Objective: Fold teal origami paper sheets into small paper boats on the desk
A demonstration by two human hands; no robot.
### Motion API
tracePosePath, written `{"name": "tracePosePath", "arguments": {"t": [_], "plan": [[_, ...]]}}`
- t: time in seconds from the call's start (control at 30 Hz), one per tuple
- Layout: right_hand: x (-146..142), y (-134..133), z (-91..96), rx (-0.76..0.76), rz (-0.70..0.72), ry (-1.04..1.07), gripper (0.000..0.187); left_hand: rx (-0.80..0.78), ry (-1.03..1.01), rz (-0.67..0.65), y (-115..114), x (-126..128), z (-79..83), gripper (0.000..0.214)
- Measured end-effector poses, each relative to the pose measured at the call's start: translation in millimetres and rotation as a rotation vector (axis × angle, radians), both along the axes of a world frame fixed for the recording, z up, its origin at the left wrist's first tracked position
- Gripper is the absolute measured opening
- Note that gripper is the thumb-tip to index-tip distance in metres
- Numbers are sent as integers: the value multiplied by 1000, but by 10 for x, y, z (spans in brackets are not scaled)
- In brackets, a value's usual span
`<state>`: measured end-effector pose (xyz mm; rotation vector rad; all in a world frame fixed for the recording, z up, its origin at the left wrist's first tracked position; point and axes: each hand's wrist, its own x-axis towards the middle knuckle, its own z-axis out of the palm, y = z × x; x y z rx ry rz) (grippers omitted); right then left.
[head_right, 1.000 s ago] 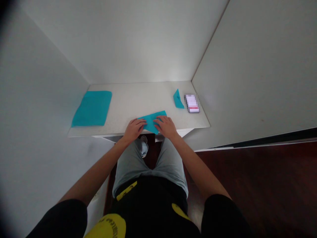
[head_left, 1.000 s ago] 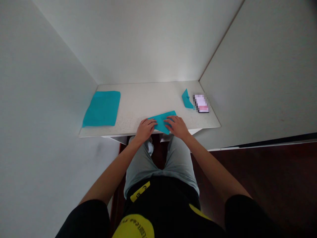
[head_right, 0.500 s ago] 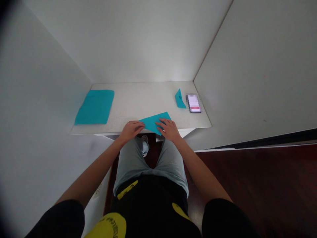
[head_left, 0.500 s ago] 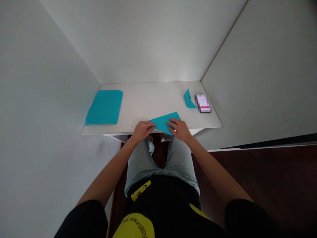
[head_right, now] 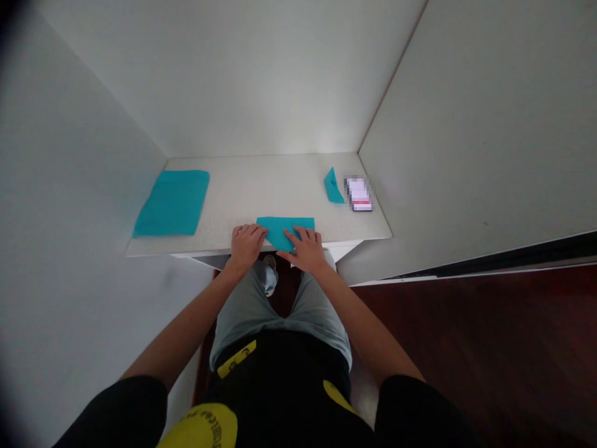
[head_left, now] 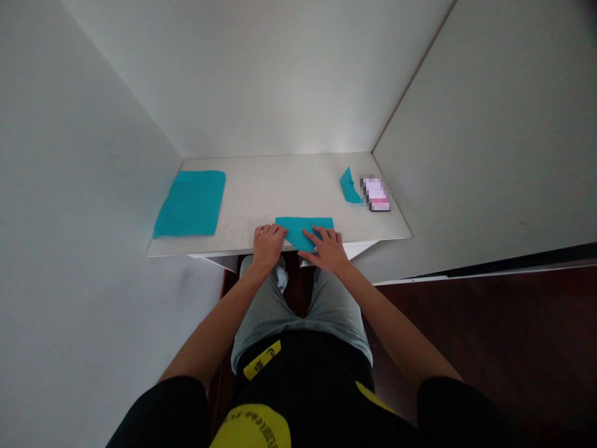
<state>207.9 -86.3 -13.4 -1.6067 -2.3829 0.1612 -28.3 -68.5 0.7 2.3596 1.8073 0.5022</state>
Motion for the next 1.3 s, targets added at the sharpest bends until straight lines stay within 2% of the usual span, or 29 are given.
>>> {"name": "tracePosePath", "arguments": {"t": [0.17,0.3,0.43,0.57,0.77,0.9,1.03,1.2,1.3], "plan": [[-110,-46,-62,49,-16,18,81,23,-36,-48,-112,53,-76,45],[-73,-29,-70,24,105,20,89,-26,-71,-26,45,38,-75,59],[132,33,-55,-21,232,40,68,-58,-94,28,256,-37,-85,58],[309,103,-25,-18,214,73,46,-62,-98,35,311,-102,-133,56],[338,226,77,-69,196,160,26,-45,-93,29,282,-124,-162,56],[313,351,59,-100,142,233,23,-53,-92,28,289,-130,-149,56],[219,452,-2,-100,27,232,20,-52,-100,26,288,-142,-148,56],[84,474,19,18,-149,142,24,-40,-97,12,261,-133,-158,62],[49,416,55,71,-179,92,26,-26,-84,19,244,-114,-162,69]]}}
